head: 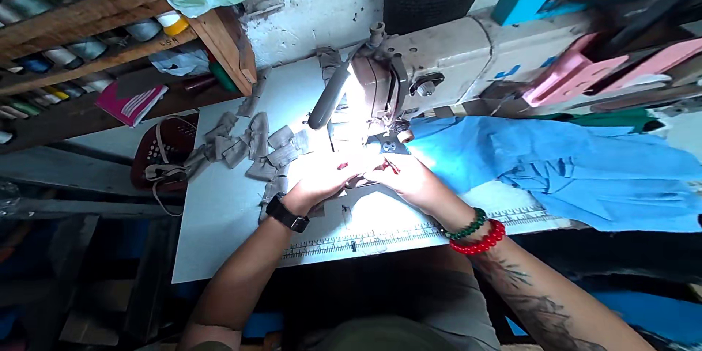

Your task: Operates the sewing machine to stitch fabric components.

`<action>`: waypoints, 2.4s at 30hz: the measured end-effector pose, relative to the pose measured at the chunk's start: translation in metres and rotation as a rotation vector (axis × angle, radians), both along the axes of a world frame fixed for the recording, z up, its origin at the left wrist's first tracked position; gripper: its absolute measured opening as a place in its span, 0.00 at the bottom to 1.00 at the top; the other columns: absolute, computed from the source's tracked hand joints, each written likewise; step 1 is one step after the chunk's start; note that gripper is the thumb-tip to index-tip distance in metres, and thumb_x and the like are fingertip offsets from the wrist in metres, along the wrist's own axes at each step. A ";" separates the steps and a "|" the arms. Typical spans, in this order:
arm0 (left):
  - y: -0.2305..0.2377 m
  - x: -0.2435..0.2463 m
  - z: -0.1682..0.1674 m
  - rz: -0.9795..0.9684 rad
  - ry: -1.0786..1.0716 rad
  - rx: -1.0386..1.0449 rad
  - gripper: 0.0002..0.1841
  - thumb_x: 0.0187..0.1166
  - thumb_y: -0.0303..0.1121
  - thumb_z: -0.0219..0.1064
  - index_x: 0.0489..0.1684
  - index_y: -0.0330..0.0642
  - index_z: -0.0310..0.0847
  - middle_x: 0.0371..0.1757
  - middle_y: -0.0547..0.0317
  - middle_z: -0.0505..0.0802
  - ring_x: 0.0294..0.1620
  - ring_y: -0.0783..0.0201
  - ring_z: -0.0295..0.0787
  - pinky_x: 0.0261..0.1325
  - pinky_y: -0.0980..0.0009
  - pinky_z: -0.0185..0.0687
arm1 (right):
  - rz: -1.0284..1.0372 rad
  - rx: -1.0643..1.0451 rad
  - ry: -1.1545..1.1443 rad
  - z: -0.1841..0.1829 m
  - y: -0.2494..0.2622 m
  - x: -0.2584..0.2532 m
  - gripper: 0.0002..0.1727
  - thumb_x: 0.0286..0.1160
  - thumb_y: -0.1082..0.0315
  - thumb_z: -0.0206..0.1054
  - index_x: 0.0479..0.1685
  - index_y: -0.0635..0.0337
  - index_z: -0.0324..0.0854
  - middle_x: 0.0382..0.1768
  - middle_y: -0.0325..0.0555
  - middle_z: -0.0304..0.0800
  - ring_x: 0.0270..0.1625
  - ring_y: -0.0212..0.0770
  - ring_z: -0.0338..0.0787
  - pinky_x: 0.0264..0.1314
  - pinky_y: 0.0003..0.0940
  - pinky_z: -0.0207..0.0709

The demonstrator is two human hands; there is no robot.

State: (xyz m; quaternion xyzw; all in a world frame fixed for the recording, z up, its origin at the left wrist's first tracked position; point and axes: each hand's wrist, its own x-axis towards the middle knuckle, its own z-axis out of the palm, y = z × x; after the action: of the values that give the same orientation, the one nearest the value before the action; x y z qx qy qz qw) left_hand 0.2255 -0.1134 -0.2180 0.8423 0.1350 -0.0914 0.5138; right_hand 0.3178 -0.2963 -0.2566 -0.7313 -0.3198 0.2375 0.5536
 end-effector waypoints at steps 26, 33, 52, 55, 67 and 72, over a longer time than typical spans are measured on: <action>0.035 0.064 -0.032 0.047 -0.229 0.552 0.15 0.81 0.41 0.69 0.37 0.36 0.86 0.31 0.49 0.88 0.34 0.53 0.87 0.42 0.49 0.82 | 0.012 -0.581 -0.955 -0.006 -0.008 -0.004 0.07 0.75 0.72 0.67 0.37 0.65 0.89 0.27 0.54 0.86 0.30 0.56 0.88 0.29 0.50 0.78; 0.060 0.021 -0.006 -0.003 -0.111 0.527 0.18 0.80 0.46 0.69 0.27 0.40 0.83 0.24 0.51 0.85 0.28 0.54 0.83 0.33 0.50 0.78 | 0.054 -0.578 -1.031 -0.010 -0.009 -0.027 0.15 0.76 0.75 0.63 0.58 0.71 0.86 0.50 0.67 0.89 0.46 0.63 0.92 0.41 0.54 0.84; 0.018 -0.006 -0.002 0.007 -0.382 0.273 0.09 0.81 0.36 0.71 0.33 0.41 0.88 0.27 0.62 0.87 0.28 0.71 0.82 0.35 0.70 0.80 | 0.019 -0.087 -0.224 0.003 0.007 -0.006 0.13 0.82 0.52 0.67 0.44 0.50 0.90 0.31 0.34 0.89 0.35 0.29 0.86 0.42 0.35 0.82; 0.013 -0.006 0.000 0.052 -0.393 0.275 0.08 0.80 0.36 0.72 0.36 0.42 0.90 0.29 0.62 0.89 0.29 0.72 0.83 0.35 0.72 0.81 | -0.054 -0.112 -0.299 0.004 -0.008 0.000 0.10 0.81 0.62 0.66 0.52 0.57 0.82 0.29 0.41 0.80 0.30 0.34 0.79 0.35 0.37 0.76; 0.003 -0.004 -0.001 0.075 -0.477 0.254 0.06 0.79 0.34 0.73 0.38 0.43 0.91 0.35 0.63 0.91 0.37 0.74 0.87 0.43 0.73 0.84 | -0.080 -0.125 -0.248 0.014 -0.017 -0.003 0.11 0.77 0.57 0.71 0.52 0.49 0.85 0.25 0.34 0.79 0.27 0.31 0.76 0.32 0.34 0.73; -0.001 -0.003 -0.006 0.044 -0.553 0.232 0.05 0.79 0.33 0.72 0.36 0.42 0.91 0.35 0.62 0.91 0.37 0.73 0.87 0.43 0.73 0.85 | -0.124 -0.097 -0.274 0.008 -0.013 -0.004 0.07 0.79 0.59 0.65 0.38 0.47 0.87 0.25 0.33 0.81 0.29 0.30 0.80 0.33 0.35 0.76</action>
State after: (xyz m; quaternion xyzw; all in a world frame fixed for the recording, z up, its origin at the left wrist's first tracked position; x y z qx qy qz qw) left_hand 0.2224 -0.1147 -0.2241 0.8852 0.0176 0.1685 0.4332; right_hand 0.3142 -0.3094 -0.2482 -0.8012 -0.3345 0.1160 0.4824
